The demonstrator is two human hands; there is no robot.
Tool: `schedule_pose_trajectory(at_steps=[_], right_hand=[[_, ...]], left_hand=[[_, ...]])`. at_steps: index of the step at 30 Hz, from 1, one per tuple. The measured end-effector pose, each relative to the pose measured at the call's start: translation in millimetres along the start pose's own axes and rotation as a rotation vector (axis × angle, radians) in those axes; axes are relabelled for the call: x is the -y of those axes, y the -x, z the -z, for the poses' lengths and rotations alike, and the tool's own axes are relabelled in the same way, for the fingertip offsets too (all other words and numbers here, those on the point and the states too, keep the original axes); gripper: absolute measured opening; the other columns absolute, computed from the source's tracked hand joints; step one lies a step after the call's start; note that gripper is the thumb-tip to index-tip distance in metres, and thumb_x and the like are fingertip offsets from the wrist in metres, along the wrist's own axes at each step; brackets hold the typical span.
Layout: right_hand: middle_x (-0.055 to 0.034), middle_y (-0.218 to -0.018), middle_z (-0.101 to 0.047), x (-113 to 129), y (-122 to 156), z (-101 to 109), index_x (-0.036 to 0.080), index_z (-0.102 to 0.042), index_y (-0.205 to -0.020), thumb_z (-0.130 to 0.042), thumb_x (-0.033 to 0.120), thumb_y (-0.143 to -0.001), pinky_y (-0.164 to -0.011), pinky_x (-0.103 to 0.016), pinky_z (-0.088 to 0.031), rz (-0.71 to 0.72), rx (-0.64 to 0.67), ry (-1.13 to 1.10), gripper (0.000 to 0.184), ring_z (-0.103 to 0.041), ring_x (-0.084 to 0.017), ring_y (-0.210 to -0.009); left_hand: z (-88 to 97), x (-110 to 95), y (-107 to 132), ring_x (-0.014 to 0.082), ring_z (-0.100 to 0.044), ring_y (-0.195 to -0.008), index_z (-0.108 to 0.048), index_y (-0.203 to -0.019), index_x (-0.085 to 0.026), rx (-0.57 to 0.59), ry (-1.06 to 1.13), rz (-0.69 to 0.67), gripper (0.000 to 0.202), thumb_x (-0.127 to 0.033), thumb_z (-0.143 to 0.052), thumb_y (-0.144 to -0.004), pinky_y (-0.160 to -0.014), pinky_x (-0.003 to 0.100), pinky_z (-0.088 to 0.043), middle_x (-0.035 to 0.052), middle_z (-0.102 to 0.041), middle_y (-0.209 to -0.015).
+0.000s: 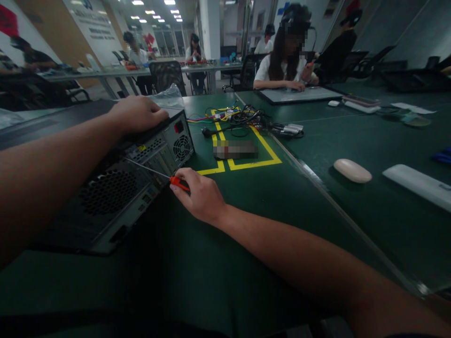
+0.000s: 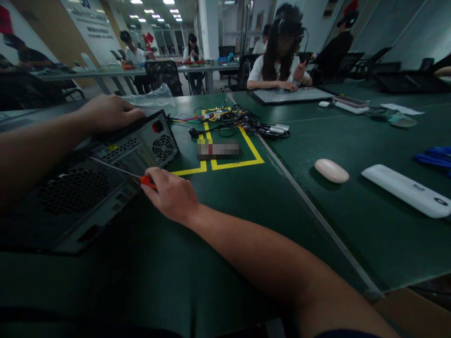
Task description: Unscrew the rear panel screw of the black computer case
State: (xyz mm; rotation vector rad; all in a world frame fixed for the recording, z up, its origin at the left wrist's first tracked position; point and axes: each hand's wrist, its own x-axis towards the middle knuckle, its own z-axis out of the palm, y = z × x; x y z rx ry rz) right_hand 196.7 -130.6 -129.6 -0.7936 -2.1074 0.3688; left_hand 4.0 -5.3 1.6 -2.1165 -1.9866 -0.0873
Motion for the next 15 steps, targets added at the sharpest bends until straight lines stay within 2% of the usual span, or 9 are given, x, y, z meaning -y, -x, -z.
schedule_pose_trajectory(at_steps=[15], right_hand=[[-0.0023, -0.100, -0.063, 0.5, 0.1, -0.7, 0.018, -0.045, -0.109, -0.043, 0.039, -0.092, -0.073, -0.025, -0.044, -0.003, -0.019, 0.010, 0.026, -0.061, -0.014, -0.088]], left_hand=[[0.5, 0.1, 0.7, 0.0297, -0.057, -0.088, -0.070, -0.104, -0.016, 0.013, 0.027, 0.008, 0.063, -0.060, -0.030, -0.082, -0.078, 0.043, -0.043, 0.0135, -0.064, -0.097]])
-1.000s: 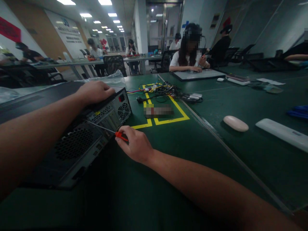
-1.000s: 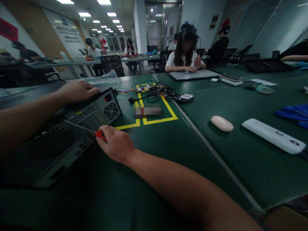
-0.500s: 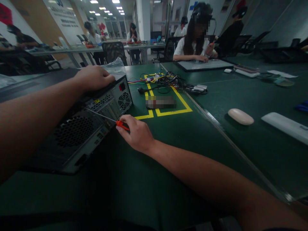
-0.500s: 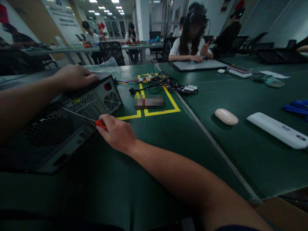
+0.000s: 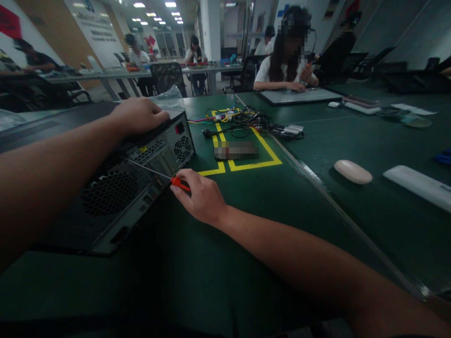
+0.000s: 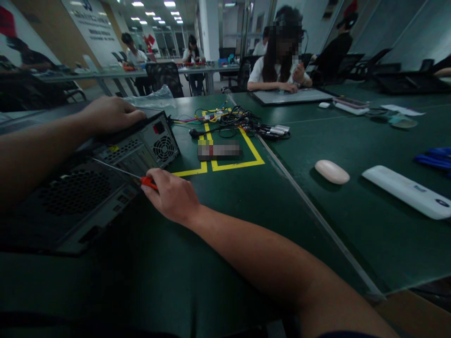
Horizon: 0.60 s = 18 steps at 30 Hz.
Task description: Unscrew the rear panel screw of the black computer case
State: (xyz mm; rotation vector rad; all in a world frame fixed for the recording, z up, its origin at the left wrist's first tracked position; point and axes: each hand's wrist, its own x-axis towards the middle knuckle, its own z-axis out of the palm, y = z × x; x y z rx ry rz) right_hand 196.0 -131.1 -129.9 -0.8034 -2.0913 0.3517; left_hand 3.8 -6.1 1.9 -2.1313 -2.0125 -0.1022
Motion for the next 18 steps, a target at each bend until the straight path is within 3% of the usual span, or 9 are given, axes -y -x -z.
schedule_pose_trajectory(at_steps=[6, 12, 18], right_hand=[[-0.0034, -0.101, -0.063, 0.5, -0.2, 1.0, 0.018, -0.046, -0.109, -0.041, 0.041, -0.092, -0.072, -0.026, -0.044, -0.013, 0.007, -0.002, 0.029, -0.061, -0.015, -0.088], [-0.0034, -0.102, -0.063, 1.6, -0.3, 1.0, 0.019, -0.046, -0.109, -0.041, 0.042, -0.092, -0.075, -0.026, -0.044, -0.031, 0.015, -0.024, 0.029, -0.061, -0.014, -0.091], [-0.0036, -0.102, -0.063, 1.3, 0.1, 0.4, 0.018, -0.048, -0.109, -0.040, 0.043, -0.092, -0.076, -0.026, -0.044, -0.024, 0.003, -0.010, 0.031, -0.060, -0.014, -0.091]], left_hand=[[1.4, -0.1, -1.4, 0.0261, -0.057, -0.084, -0.071, -0.098, -0.017, 0.018, -0.059, -0.031, 0.063, -0.060, -0.027, -0.083, -0.073, 0.037, -0.043, 0.0119, -0.064, -0.090], [2.2, -1.5, 0.6, 0.0274, -0.058, -0.083, -0.069, -0.108, -0.015, -0.010, -0.049, -0.037, 0.065, -0.059, -0.027, -0.084, -0.071, 0.038, -0.043, 0.0133, -0.065, -0.091], [2.6, -3.0, 2.1, 0.0271, -0.058, -0.081, -0.069, -0.104, -0.015, -0.003, -0.064, -0.039, 0.064, -0.057, -0.026, -0.085, -0.066, 0.036, -0.042, 0.0126, -0.063, -0.086]])
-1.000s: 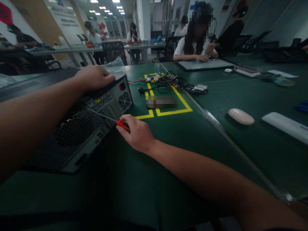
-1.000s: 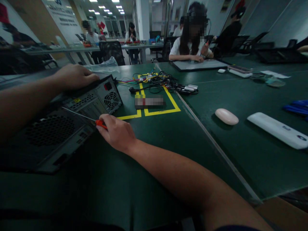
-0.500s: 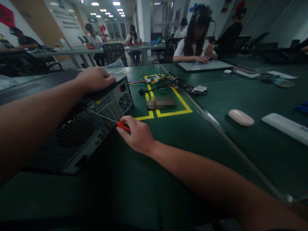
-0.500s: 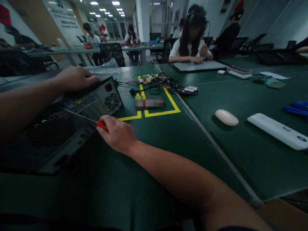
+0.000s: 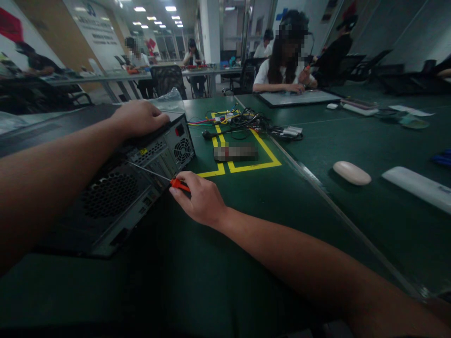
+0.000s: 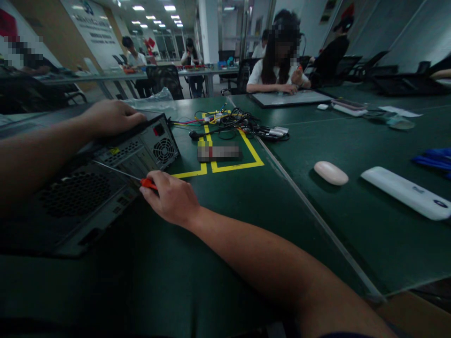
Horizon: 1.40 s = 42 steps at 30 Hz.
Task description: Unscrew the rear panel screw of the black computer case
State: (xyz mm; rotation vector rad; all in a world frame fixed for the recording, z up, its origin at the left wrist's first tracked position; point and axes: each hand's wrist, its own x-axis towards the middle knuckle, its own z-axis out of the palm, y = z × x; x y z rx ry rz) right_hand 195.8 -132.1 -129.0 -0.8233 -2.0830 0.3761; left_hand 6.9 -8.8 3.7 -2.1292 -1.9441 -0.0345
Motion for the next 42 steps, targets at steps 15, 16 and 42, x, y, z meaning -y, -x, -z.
schedule_pose_trajectory(at_steps=[15, 16, 42], right_hand=[[-0.0058, -0.106, -0.063, -0.2, -0.4, 0.8, 0.016, -0.049, -0.113, -0.037, 0.044, -0.093, -0.081, -0.027, -0.045, 0.007, 0.013, -0.029, 0.037, -0.061, -0.016, -0.095], [-0.0055, -0.106, -0.063, -0.3, -0.1, 0.5, 0.016, -0.047, -0.115, -0.039, 0.044, -0.092, -0.081, -0.027, -0.045, 0.007, 0.011, -0.039, 0.036, -0.061, -0.015, -0.094], [-0.0026, -0.099, -0.063, -1.7, 1.0, -0.6, 0.020, -0.045, -0.107, -0.042, 0.036, -0.092, -0.076, -0.026, -0.045, 0.017, 0.014, -0.005, 0.022, -0.061, -0.014, -0.088]], left_hand=[[0.6, -1.3, 0.2, 0.0296, -0.057, -0.087, -0.070, -0.105, -0.015, 0.010, 0.028, 0.006, 0.064, -0.059, -0.028, -0.083, -0.074, 0.040, -0.042, 0.0148, -0.065, -0.095], [0.6, -1.2, 0.2, 0.0299, -0.057, -0.087, -0.070, -0.105, -0.015, 0.008, 0.027, 0.000, 0.065, -0.059, -0.028, -0.083, -0.074, 0.040, -0.042, 0.0151, -0.065, -0.095], [0.5, -1.7, 0.6, 0.0310, -0.058, -0.088, -0.071, -0.102, -0.014, -0.005, 0.005, -0.006, 0.068, -0.060, -0.025, -0.083, -0.073, 0.041, -0.043, 0.0162, -0.065, -0.093]])
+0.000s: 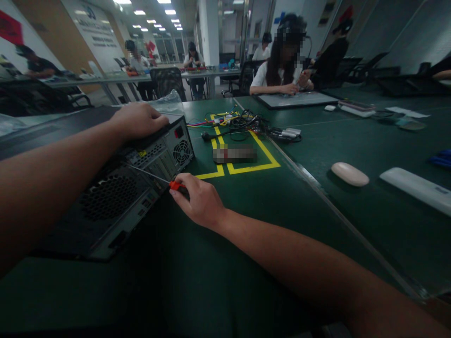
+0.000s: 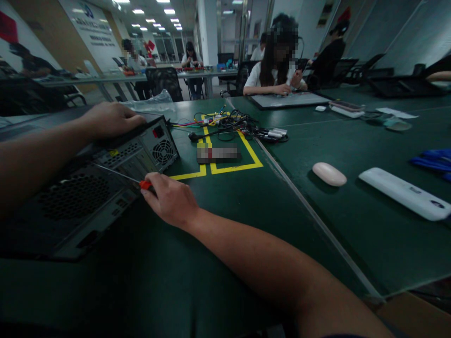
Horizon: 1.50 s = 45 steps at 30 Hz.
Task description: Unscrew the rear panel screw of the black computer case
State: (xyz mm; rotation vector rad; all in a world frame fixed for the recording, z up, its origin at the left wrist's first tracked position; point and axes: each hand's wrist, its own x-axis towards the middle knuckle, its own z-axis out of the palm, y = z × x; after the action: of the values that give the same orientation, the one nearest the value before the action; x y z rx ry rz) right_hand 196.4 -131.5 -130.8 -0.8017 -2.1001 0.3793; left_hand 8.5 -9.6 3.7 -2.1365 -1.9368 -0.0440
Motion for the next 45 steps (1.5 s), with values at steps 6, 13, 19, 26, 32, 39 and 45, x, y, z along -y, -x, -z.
schedule_pose_trajectory(at_steps=[6, 13, 19, 26, 32, 39, 45], right_hand=[[-0.0025, -0.098, -0.063, 0.5, 0.3, 0.0, 0.020, -0.045, -0.107, -0.041, 0.037, -0.093, -0.075, -0.026, -0.045, 0.001, -0.006, 0.008, 0.023, -0.062, -0.014, -0.088], [-0.0019, -0.098, -0.063, 1.5, -0.2, 1.4, 0.020, -0.045, -0.108, -0.041, 0.038, -0.092, -0.075, -0.025, -0.045, -0.003, -0.004, 0.006, 0.024, -0.062, -0.014, -0.088], [-0.0028, -0.098, -0.063, 1.2, 0.0, -0.1, 0.019, -0.046, -0.108, -0.042, 0.039, -0.092, -0.076, -0.026, -0.046, -0.031, 0.010, -0.023, 0.026, -0.062, -0.015, -0.089], [-0.0024, -0.097, -0.063, 1.2, -0.1, 0.1, 0.020, -0.045, -0.108, -0.041, 0.039, -0.092, -0.076, -0.026, -0.046, -0.029, 0.005, -0.045, 0.026, -0.062, -0.014, -0.088], [-0.0022, -0.097, -0.063, 1.4, -0.1, 0.1, 0.020, -0.045, -0.108, -0.041, 0.040, -0.092, -0.076, -0.026, -0.046, -0.034, 0.000, -0.038, 0.026, -0.062, -0.014, -0.089], [-0.0022, -0.096, -0.064, 2.3, -0.2, 0.9, 0.020, -0.046, -0.107, -0.041, 0.041, -0.092, -0.076, -0.026, -0.046, -0.041, 0.003, -0.048, 0.026, -0.062, -0.014, -0.089], [-0.0019, -0.095, -0.064, 2.8, -0.4, 1.4, 0.020, -0.047, -0.107, -0.041, 0.041, -0.091, -0.074, -0.026, -0.045, -0.042, -0.008, -0.025, 0.027, -0.062, -0.014, -0.086]], left_hand=[[0.1, -0.3, 0.4, 0.0309, -0.059, -0.085, -0.071, -0.102, -0.014, -0.006, 0.000, 0.004, 0.068, -0.061, -0.024, -0.083, -0.069, 0.040, -0.043, 0.0161, -0.065, -0.091], [1.8, -0.9, 0.7, 0.0321, -0.058, -0.087, -0.071, -0.101, -0.013, 0.010, 0.003, -0.009, 0.068, -0.060, -0.025, -0.084, -0.073, 0.042, -0.043, 0.0173, -0.066, -0.095], [-0.5, 0.9, -1.1, 0.0310, -0.058, -0.084, -0.070, -0.102, -0.012, 0.003, -0.020, -0.019, 0.069, -0.060, -0.023, -0.084, -0.071, 0.040, -0.044, 0.0171, -0.066, -0.092], [-1.0, 1.8, -0.9, 0.0303, -0.058, -0.084, -0.071, -0.099, -0.012, 0.003, -0.004, -0.023, 0.068, -0.060, -0.024, -0.084, -0.071, 0.040, -0.043, 0.0165, -0.065, -0.091], [-0.5, 0.5, -0.5, 0.0302, -0.058, -0.084, -0.071, -0.100, -0.012, -0.007, 0.004, -0.014, 0.068, -0.059, -0.024, -0.084, -0.071, 0.040, -0.043, 0.0167, -0.065, -0.089], [-1.3, 1.3, -1.0, 0.0304, -0.058, -0.085, -0.071, -0.102, -0.014, -0.014, -0.004, -0.019, 0.068, -0.061, -0.024, -0.084, -0.070, 0.040, -0.043, 0.0156, -0.065, -0.089], [0.3, -0.6, 0.3, 0.0313, -0.058, -0.089, -0.070, -0.106, -0.012, 0.005, 0.011, 0.005, 0.068, -0.059, -0.025, -0.084, -0.075, 0.042, -0.043, 0.0167, -0.065, -0.094]])
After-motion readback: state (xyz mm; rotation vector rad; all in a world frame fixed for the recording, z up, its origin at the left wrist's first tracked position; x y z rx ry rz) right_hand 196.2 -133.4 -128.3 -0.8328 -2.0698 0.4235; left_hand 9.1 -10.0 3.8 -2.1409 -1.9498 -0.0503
